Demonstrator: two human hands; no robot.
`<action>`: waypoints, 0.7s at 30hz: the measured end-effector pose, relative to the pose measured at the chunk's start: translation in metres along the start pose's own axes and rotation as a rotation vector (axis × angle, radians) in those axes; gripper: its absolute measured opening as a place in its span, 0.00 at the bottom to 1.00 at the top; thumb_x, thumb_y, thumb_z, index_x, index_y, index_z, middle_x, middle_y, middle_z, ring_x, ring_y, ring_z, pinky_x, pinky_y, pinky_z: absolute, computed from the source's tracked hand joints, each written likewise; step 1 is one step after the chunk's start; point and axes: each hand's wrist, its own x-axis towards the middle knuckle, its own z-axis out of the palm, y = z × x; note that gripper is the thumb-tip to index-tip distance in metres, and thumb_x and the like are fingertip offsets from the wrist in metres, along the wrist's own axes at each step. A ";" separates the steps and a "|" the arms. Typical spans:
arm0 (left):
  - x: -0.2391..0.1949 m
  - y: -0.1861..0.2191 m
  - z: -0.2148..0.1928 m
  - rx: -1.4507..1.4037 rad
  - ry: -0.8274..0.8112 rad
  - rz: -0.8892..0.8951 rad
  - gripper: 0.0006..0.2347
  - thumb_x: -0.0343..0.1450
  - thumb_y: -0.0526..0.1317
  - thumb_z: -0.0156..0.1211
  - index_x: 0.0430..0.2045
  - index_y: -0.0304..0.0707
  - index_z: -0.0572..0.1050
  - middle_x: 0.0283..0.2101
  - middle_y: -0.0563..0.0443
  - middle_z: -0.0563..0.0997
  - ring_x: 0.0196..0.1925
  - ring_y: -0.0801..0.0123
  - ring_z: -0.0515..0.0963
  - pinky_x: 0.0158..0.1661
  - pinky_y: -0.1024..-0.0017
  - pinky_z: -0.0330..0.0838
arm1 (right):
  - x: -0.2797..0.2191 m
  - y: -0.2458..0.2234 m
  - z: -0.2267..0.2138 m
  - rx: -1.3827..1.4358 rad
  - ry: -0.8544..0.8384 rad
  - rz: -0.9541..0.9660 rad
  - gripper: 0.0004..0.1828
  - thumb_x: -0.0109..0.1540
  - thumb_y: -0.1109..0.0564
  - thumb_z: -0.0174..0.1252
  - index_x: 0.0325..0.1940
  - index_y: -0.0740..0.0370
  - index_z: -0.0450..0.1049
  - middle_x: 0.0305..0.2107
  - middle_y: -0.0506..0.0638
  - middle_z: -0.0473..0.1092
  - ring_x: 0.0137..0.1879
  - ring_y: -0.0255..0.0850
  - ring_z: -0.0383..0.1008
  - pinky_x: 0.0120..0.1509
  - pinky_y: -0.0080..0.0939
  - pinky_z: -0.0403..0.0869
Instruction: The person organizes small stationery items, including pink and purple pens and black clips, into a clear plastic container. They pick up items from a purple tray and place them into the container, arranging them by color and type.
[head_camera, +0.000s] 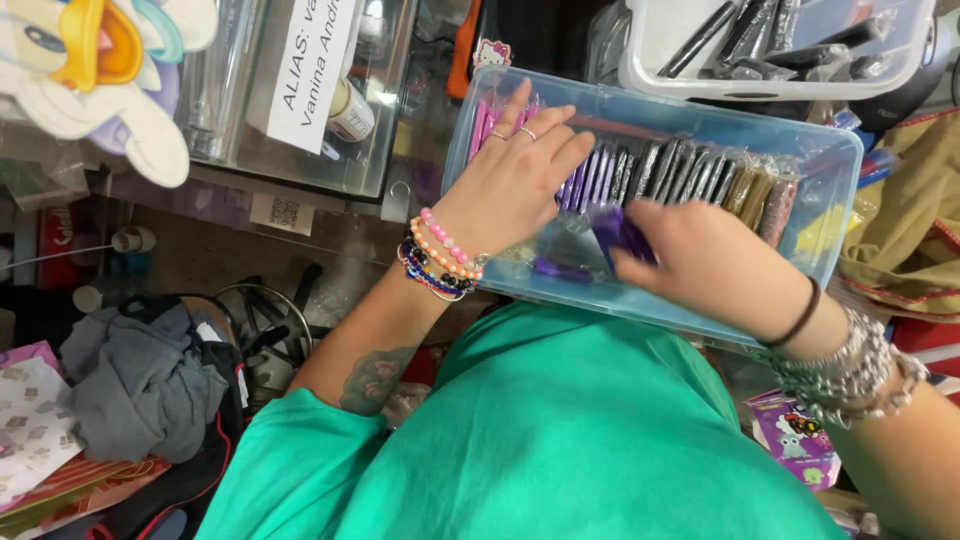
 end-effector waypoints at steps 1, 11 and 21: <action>-0.001 0.000 -0.001 0.002 0.002 0.002 0.28 0.56 0.33 0.72 0.52 0.33 0.71 0.50 0.49 0.79 0.68 0.55 0.70 0.73 0.43 0.45 | 0.012 -0.001 -0.002 -0.001 0.003 0.000 0.20 0.65 0.40 0.54 0.39 0.60 0.70 0.21 0.58 0.75 0.30 0.59 0.77 0.36 0.59 0.72; -0.002 0.001 -0.020 -0.101 0.116 -0.045 0.17 0.60 0.26 0.61 0.42 0.30 0.72 0.59 0.40 0.68 0.62 0.48 0.66 0.54 0.53 0.73 | 0.087 -0.003 0.013 0.361 0.265 0.134 0.21 0.63 0.47 0.57 0.49 0.68 0.68 0.28 0.62 0.76 0.29 0.59 0.76 0.38 0.55 0.74; -0.008 0.002 0.001 0.138 0.050 0.093 0.09 0.65 0.28 0.61 0.36 0.37 0.77 0.43 0.48 0.78 0.61 0.55 0.75 0.73 0.46 0.47 | 0.071 -0.005 0.000 0.605 0.107 0.107 0.22 0.67 0.51 0.55 0.62 0.61 0.61 0.25 0.53 0.79 0.27 0.43 0.82 0.40 0.41 0.77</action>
